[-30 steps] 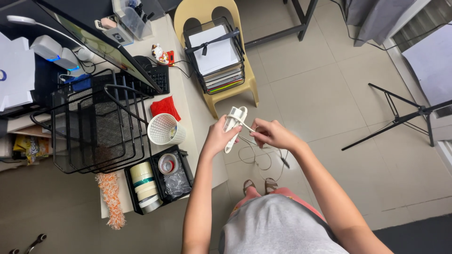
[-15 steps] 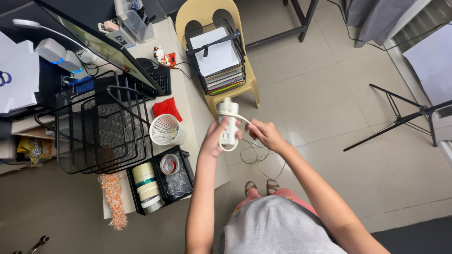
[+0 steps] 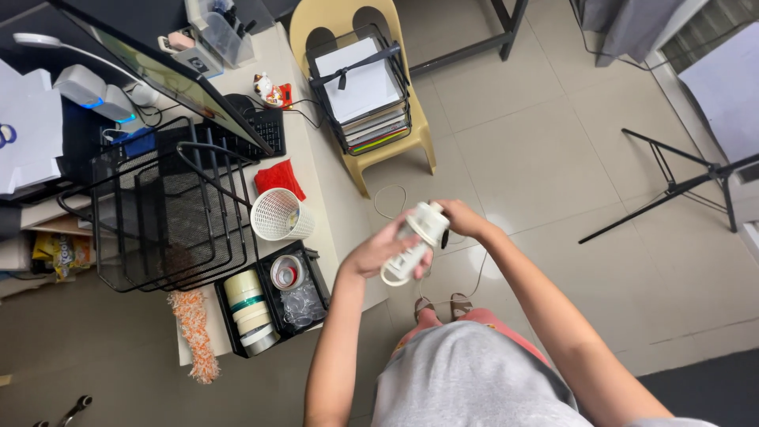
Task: The person picks up a white power strip with a long cord from a chair and proceeds to coil the cord by hand. They wrap the cord around the power strip multiple times to create a neat bundle and then place the coiled item into a white mesh cup on the desk.
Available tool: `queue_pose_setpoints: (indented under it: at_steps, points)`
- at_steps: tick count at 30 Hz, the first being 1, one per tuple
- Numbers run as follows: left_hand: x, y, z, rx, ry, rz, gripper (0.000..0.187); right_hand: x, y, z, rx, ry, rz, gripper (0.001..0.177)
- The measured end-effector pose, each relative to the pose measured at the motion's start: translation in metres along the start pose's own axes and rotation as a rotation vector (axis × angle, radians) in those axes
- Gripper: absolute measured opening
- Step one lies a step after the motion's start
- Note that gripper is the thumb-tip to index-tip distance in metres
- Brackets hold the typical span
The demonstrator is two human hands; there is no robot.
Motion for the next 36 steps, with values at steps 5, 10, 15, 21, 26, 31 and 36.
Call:
queue_pose_setpoints:
  at_steps: [5, 10, 15, 21, 26, 31, 36]
  points:
    - [-0.016, -0.032, -0.019, -0.59, 0.125, 0.259, 0.076, -0.026, -0.09, 0.029, 0.473, 0.225, -0.044, 0.035]
    - [-0.016, -0.029, -0.017, -1.083, 0.307, 0.307, 0.085, -0.025, -0.152, 0.05, 0.627, 0.359, 0.096, 0.038]
    - [-0.012, -0.013, -0.015, -1.182, 0.45, 0.296, 0.075, -0.008, -0.191, 0.081, 0.398, 0.52, 0.151, 0.032]
    - [-0.014, 0.009, -0.012, -1.108, 0.574, 0.275, 0.074, 0.007, -0.205, 0.101, -0.05, 0.225, -0.015, 0.027]
    - [-0.012, 0.002, 0.033, -1.215, 0.681, 0.106, 0.061, 0.03, -0.25, 0.11, 0.217, 0.121, 0.225, 0.025]
    - [-0.01, 0.032, 0.051, -1.302, 0.856, -0.024, 0.054, 0.045, -0.247, 0.096, 0.476, -0.036, 0.034, 0.02]
    - [-0.01, 0.073, 0.025, -0.97, 0.867, -0.114, 0.049, 0.042, -0.149, 0.064, 0.444, -0.38, -0.456, 0.026]
Point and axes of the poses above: each hand's wrist, its own x-axis away from the middle knuckle, its own z-axis out of the back of the hand, y = z × x, the point moved 5 cm from there along -x, towards the middle knuckle, and after that the axes turned 5 degrees about -z, right-handed, at the moved point
